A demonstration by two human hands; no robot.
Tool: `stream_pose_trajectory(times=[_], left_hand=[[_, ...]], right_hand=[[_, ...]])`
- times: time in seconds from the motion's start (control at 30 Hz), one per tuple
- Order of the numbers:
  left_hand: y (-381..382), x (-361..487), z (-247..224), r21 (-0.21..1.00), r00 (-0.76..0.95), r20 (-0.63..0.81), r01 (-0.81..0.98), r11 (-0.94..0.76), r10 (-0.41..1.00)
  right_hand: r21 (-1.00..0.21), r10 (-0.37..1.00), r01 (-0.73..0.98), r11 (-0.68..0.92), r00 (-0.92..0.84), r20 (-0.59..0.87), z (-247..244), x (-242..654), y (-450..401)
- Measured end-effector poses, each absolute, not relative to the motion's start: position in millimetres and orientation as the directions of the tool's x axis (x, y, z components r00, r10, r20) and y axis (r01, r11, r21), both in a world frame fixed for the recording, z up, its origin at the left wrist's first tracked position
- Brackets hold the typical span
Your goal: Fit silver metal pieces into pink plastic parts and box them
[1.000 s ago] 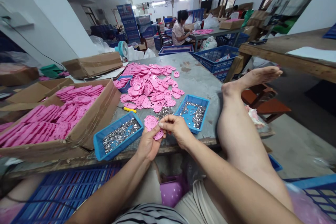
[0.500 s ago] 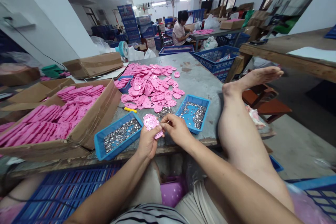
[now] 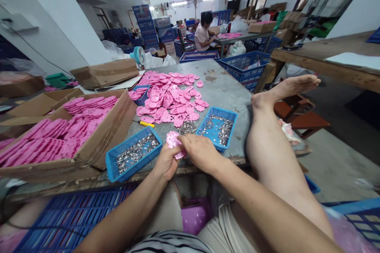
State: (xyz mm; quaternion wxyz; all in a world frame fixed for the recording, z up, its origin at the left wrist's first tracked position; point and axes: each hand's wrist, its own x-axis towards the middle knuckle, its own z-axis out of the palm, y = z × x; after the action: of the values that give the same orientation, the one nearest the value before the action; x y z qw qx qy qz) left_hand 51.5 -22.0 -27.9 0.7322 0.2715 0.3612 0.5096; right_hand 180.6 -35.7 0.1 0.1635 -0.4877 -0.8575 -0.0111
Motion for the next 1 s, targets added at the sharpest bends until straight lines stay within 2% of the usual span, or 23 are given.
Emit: stream_pose_trajectory(times=[0.2,0.33,0.43,0.6,0.67,0.83,1.0], left_hand=[[-19,51,-29,0.652,0.237,-0.413,-0.598,0.467,0.879],[-17,51,-26,0.624,0.222,-0.437,-0.622,0.472,0.872],[-16,51,-26,0.657,0.171,-0.407,-0.628,0.418,0.897],[-19,52,-27,0.756,0.111,-0.271,-0.59,0.283,0.956],[-20,53,-28,0.801,0.064,-0.202,-0.564,0.202,0.977],[-19,55,-34,0.905,-0.101,-0.087,-0.425,0.036,0.991],[-19,59,-37,0.927,-0.185,-0.069,-0.376,-0.006,0.98]], right_hand=[[0.012,0.76,0.83,0.557,-0.516,0.396,-6,179,-37],[0.005,0.742,0.828,0.56,-0.505,0.442,-10,177,-38],[-0.135,0.783,0.834,0.535,-0.43,0.449,-13,176,-38],[-0.571,0.905,0.731,0.374,-0.151,0.398,-14,176,-33],[-0.684,0.934,0.666,0.297,-0.055,0.352,-12,176,-29],[-0.824,0.969,0.534,0.188,0.035,0.244,-13,175,-20],[-0.891,0.977,0.435,0.128,0.098,0.188,-18,173,-19]])
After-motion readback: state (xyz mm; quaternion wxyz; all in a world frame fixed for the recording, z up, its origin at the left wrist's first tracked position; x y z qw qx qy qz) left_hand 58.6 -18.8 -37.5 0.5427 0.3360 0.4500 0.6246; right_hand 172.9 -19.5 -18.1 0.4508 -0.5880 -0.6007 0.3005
